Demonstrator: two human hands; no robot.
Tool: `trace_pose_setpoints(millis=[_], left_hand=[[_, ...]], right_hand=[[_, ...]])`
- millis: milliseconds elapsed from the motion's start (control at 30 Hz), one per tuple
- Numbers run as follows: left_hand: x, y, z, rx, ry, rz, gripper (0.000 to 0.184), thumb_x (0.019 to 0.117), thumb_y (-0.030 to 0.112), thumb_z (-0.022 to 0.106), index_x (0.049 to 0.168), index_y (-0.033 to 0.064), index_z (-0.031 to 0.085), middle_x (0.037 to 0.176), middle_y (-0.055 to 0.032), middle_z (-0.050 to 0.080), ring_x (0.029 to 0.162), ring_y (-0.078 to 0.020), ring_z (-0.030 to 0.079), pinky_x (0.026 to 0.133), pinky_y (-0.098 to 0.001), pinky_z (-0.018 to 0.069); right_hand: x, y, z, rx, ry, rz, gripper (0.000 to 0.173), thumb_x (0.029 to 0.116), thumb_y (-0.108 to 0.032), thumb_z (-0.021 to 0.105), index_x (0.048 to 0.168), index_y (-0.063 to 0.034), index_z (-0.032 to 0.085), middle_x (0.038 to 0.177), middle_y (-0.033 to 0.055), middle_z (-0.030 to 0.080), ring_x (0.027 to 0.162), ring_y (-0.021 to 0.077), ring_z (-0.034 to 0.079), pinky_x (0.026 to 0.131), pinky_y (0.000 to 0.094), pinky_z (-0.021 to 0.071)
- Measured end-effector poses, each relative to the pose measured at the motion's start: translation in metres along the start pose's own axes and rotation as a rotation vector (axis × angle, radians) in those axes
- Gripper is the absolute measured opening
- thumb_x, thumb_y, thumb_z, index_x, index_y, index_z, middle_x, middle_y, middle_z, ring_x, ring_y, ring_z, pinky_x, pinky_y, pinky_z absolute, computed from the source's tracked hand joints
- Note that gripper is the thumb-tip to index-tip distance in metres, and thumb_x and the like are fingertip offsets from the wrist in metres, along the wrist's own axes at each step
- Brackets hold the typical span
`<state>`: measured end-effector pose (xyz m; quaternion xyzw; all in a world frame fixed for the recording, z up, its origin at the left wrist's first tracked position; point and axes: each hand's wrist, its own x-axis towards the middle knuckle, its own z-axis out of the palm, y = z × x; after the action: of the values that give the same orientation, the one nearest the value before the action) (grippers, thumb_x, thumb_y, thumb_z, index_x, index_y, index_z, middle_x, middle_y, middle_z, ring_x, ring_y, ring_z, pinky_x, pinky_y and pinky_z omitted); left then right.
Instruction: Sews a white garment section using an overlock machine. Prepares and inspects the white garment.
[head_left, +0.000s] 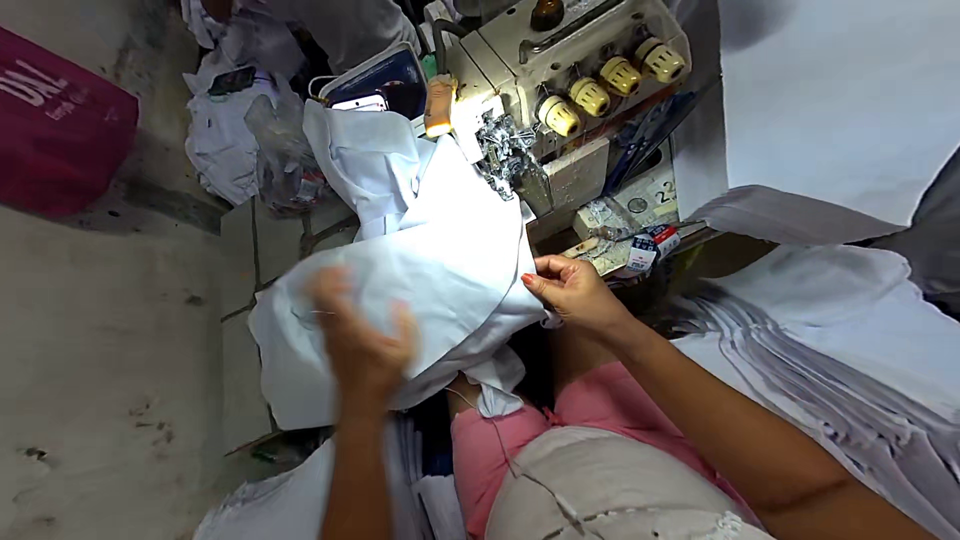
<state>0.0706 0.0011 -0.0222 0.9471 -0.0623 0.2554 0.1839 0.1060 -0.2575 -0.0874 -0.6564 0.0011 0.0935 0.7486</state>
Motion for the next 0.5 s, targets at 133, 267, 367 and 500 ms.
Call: trace_pose_setpoints(millis=[133,267,367,500], left_hand=[[-0.053,0.042,0.116,-0.086,0.003,0.090,0.041,0.0885,0.016,0.065,0.121,-0.0085,0.070,0.116,-0.0308,0.066,0.102,-0.0427,0.068,0.085,-0.0503,0.0560],[-0.054,0.041,0.118,-0.106,0.108,-0.086,0.024,0.0970,0.001,0.053,0.101,-0.0103,0.073,0.109,-0.0312,0.069,0.101,-0.0449,0.068,0.090,-0.0495,0.0544],[-0.038,0.050,0.079,-0.278,0.054,-0.203,0.024,0.1029,0.001,0.047,0.106,-0.0159,0.065,0.095,-0.0232,0.071,0.091,-0.0233,0.071,0.087,-0.0343,0.0552],[-0.010,0.046,0.020,-0.482,-0.047,-0.019,0.030,0.0993,0.021,0.063,0.094,-0.0080,0.069,0.083,-0.0008,0.070,0.079,0.0123,0.060,0.075,-0.0075,0.0489]], right_hand=[[0.002,-0.003,-0.005,-0.031,-0.045,0.071,0.009,0.1027,-0.007,0.059,0.096,-0.0014,0.062,0.071,-0.0002,0.059,0.051,0.0001,0.050,0.049,0.0150,0.0442],[0.002,-0.013,-0.007,0.002,-0.083,0.208,0.011,0.1078,-0.010,0.050,0.107,-0.0008,0.056,0.089,0.0061,0.062,0.062,0.0066,0.064,0.056,0.0210,0.0564],[0.002,-0.015,-0.004,0.085,-0.083,0.243,0.010,0.1095,-0.010,0.045,0.110,-0.0020,0.052,0.083,0.0046,0.063,0.067,0.0086,0.067,0.062,0.0244,0.0591],[-0.003,-0.005,-0.001,0.032,0.016,0.114,0.013,0.1075,-0.013,0.052,0.113,-0.0019,0.058,0.075,0.0016,0.067,0.061,0.0052,0.065,0.057,0.0211,0.0560]])
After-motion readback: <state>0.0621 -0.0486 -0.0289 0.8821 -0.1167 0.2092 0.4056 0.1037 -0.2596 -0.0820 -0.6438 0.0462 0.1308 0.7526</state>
